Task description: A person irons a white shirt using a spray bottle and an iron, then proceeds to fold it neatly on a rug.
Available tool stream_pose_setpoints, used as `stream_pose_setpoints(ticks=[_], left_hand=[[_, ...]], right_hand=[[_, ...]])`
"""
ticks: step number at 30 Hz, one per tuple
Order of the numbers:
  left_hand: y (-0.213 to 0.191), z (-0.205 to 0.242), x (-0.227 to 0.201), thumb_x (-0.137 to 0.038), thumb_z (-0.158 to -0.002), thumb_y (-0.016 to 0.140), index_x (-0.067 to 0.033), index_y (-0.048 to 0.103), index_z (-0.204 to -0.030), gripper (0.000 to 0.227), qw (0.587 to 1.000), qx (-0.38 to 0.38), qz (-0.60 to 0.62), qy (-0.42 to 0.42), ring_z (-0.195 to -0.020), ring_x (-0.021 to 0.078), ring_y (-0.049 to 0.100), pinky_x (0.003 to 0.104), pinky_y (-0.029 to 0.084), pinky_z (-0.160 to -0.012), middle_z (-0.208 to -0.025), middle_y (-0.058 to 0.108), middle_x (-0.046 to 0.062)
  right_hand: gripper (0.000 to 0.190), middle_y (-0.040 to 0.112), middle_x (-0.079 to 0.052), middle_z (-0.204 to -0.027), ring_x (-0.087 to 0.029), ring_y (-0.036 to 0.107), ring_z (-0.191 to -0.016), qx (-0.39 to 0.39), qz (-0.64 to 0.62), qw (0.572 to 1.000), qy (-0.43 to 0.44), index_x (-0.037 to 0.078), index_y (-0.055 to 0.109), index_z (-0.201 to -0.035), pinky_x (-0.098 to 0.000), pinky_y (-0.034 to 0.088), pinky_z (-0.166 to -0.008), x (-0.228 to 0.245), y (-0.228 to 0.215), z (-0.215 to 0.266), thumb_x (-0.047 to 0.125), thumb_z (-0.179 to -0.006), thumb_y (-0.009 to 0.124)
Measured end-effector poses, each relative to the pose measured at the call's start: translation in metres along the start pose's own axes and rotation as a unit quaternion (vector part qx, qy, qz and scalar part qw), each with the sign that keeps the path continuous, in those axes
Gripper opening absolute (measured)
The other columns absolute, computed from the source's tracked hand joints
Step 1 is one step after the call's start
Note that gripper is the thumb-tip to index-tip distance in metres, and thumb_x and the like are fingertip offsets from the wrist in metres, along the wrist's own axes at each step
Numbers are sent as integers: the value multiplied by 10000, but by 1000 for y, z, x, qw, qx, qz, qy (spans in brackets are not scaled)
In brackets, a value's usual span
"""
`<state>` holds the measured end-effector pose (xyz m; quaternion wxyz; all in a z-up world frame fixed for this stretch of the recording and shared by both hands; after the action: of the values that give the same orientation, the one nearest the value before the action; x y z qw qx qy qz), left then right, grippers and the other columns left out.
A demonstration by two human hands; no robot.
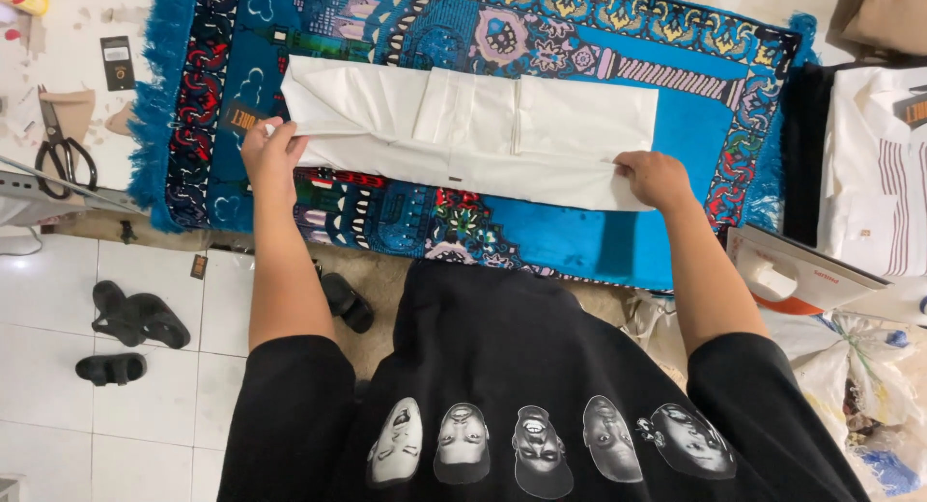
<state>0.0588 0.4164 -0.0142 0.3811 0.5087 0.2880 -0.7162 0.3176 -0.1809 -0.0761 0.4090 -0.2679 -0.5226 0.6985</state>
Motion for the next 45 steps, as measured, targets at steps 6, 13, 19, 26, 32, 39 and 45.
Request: stream_pose_setpoints(ticks=[6, 13, 19, 26, 32, 39, 45], left_hand=[[-33, -77, 44, -251, -856, 893, -3, 684, -1233, 497, 935, 35, -343, 88, -960, 249, 725, 375, 593, -832, -993, 668, 162], [-20, -66, 15, -206, -922, 850, -67, 758, -1040, 205, 962, 50, -248, 102, -827, 179, 693, 333, 551, -732, -845, 699, 97], [-20, -57, 4, -207, -994, 759, -124, 749, -1069, 112, 973, 72, -214, 40, -822, 140, 719, 290, 571, -700, -903, 752, 77], [-63, 33, -23, -24, -996, 699, -51, 702, -1142, 149, 980, 118, -154, 52, -1206, 279, 654, 419, 516, -1027, -1171, 703, 153], [-116, 67, 41, 59, -894, 695, -95, 758, -983, 189, 927, 145, -342, 51, -1278, 372, 581, 508, 440, -1096, -1357, 648, 112], [-137, 52, 133, -344, -966, 780, -89, 509, -1395, 568, 968, -76, -223, -89, -997, 325, 702, 439, 633, -747, -1235, 606, 234], [-97, 69, 133, -237, -926, 835, 2, 431, -1458, 709, 966, -182, -38, -182, -1156, 461, 642, 543, 649, -857, -1338, 486, 321]], right_hand=[[188, 747, 204, -943, -92, 712, -956, -55, 202, 978, -9, 444, 715, -1054, -354, 440, -984, 6, -7, -32, 355, -1072, 551], [165, 724, 183, -891, -60, 695, -927, -73, 188, 979, 5, 385, 700, -1087, -328, 426, -1032, 4, -2, -29, 420, -1120, 542], [119, 704, 143, -861, -80, 715, -898, -135, 129, 982, -8, 332, 702, -1078, -311, 477, -992, 22, -33, -1, 368, -1126, 600], [120, 657, 19, -896, -233, 681, -883, -285, 12, 954, -88, 247, 703, -1035, -386, 505, -806, 50, -50, 118, 172, -1059, 613], [100, 716, 41, -1043, -226, 671, -1075, -247, -6, 964, -99, 254, 736, -965, -385, 505, -905, 92, -19, 182, 243, -869, 760], [284, 602, -79, -952, -304, 667, -857, -313, -129, 939, -55, 105, 656, -1058, -386, 539, -735, 158, -52, 118, 329, -913, 755], [842, 567, -219, -1207, -421, 716, -1013, -14, -170, 980, 101, -8, 351, -1487, -503, 615, -836, 212, -36, 31, 491, -913, 711]])
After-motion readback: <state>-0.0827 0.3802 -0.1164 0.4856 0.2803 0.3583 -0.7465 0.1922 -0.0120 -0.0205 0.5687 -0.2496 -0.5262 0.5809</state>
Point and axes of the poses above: each hand's wrist, its own z-axis away from the middle knuckle, its own y-axis out of the palm, x = y × z, the point moved 10 cm from there along -z, towards the middle knuckle
